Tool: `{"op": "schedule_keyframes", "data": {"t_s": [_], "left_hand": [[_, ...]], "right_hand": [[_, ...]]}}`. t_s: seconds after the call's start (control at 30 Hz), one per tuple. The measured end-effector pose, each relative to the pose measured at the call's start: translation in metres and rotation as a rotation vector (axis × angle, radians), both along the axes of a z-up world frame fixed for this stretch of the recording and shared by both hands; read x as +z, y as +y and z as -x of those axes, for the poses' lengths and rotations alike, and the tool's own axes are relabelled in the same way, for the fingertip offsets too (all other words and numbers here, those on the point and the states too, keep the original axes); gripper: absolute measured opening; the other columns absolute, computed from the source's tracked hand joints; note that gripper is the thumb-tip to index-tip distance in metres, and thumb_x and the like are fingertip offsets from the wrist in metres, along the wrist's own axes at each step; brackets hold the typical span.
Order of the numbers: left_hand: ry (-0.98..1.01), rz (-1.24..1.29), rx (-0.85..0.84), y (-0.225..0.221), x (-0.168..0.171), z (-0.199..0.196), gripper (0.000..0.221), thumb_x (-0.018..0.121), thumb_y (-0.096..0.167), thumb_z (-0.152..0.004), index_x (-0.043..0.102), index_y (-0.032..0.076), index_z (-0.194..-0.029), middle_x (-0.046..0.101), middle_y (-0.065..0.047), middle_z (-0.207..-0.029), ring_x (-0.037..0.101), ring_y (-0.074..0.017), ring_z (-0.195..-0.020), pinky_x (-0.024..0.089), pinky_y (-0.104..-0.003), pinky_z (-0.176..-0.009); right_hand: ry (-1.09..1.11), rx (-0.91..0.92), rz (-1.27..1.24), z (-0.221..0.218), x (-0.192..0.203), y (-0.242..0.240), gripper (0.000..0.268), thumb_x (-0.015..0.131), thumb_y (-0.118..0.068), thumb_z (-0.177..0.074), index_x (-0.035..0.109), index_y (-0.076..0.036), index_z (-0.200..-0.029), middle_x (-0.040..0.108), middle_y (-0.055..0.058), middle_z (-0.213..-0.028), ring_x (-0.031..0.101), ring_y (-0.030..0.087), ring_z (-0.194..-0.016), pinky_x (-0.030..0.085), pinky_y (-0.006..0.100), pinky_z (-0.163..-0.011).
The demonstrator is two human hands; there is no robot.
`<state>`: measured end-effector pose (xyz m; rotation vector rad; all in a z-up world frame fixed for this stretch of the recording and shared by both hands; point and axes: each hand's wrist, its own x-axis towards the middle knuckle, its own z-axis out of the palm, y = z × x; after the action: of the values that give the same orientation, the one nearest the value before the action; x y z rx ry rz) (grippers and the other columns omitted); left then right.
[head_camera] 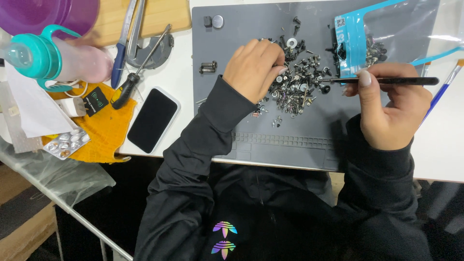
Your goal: Sorting a pile of small screws on a magnetic repair mat using hands and a small probe tool.
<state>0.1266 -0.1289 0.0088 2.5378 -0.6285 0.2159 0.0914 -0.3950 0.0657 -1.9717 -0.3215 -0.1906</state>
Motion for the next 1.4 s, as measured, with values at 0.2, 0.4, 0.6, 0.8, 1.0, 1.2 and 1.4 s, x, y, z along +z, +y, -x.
{"op": "schedule_keyframes", "data": {"t_s": [0.2,0.4,0.6,0.8,1.0,1.2,1.4], "left_hand": [[0.103,0.103,-0.1,-0.023,0.005,0.019,0.011,0.063,0.013,-0.104,0.06,0.014,-0.115,0.068,-0.003,-0.108,0.061,-0.0278,-0.093,0.048,-0.043,-0.082],[-0.138,-0.184,-0.201,-0.042,-0.009,0.028,0.057,0.065,-0.02,-0.069,0.067,0.021,-0.108,0.055,-0.002,-0.09,0.052,-0.0252,-0.09,0.038,-0.038,-0.07],[-0.32,-0.297,-0.128,-0.049,-0.007,0.029,0.038,0.074,-0.014,-0.071,0.062,0.02,-0.082,0.054,-0.002,-0.083,0.05,-0.0226,-0.083,0.037,-0.036,-0.069],[-0.304,-0.328,-0.13,-0.047,-0.008,0.03,0.043,0.073,-0.014,-0.066,0.062,0.022,-0.087,0.058,-0.002,-0.086,0.054,-0.0232,-0.086,0.039,-0.036,-0.07],[-0.23,-0.17,-0.155,-0.023,0.018,0.034,0.034,0.064,-0.013,-0.081,0.06,0.018,-0.091,0.057,-0.002,-0.088,0.051,-0.0227,-0.083,0.035,-0.036,-0.068],[-0.122,0.053,0.011,0.034,0.046,0.054,0.015,0.061,0.024,-0.108,0.07,0.013,-0.103,0.066,-0.003,-0.097,0.061,-0.0204,-0.092,0.048,-0.035,-0.079],[0.031,-0.223,0.318,0.095,0.028,0.09,0.011,0.066,0.022,-0.105,0.07,0.014,-0.097,0.059,-0.003,-0.091,0.054,-0.0293,-0.081,0.043,-0.042,-0.067]], "right_hand": [[-0.017,-0.009,0.013,0.0,0.0,-0.001,0.022,0.062,-0.003,-0.127,0.059,0.015,-0.115,0.07,0.026,-0.092,0.074,0.034,-0.088,0.055,0.038,-0.086],[0.0,-0.036,-0.025,-0.002,0.0,-0.003,0.022,0.061,-0.002,-0.127,0.058,0.016,-0.114,0.067,0.026,-0.089,0.073,0.034,-0.084,0.055,0.037,-0.081],[0.011,-0.019,-0.047,-0.001,0.002,-0.001,0.023,0.061,-0.002,-0.127,0.057,0.016,-0.114,0.066,0.027,-0.09,0.072,0.035,-0.085,0.054,0.037,-0.082],[-0.007,-0.001,-0.042,-0.003,0.001,-0.002,0.022,0.06,-0.002,-0.127,0.056,0.016,-0.115,0.066,0.028,-0.089,0.073,0.036,-0.085,0.056,0.038,-0.081],[0.018,-0.02,-0.046,-0.001,-0.002,-0.002,0.023,0.061,-0.004,-0.127,0.057,0.015,-0.116,0.067,0.027,-0.089,0.072,0.034,-0.084,0.055,0.036,-0.08],[0.001,-0.018,-0.018,-0.001,-0.006,-0.005,0.025,0.061,-0.005,-0.129,0.059,0.016,-0.114,0.068,0.027,-0.09,0.074,0.036,-0.086,0.054,0.037,-0.081],[-0.001,0.011,0.015,0.004,-0.002,-0.002,0.022,0.061,-0.002,-0.13,0.057,0.017,-0.12,0.069,0.028,-0.094,0.074,0.036,-0.089,0.054,0.038,-0.086]]}}
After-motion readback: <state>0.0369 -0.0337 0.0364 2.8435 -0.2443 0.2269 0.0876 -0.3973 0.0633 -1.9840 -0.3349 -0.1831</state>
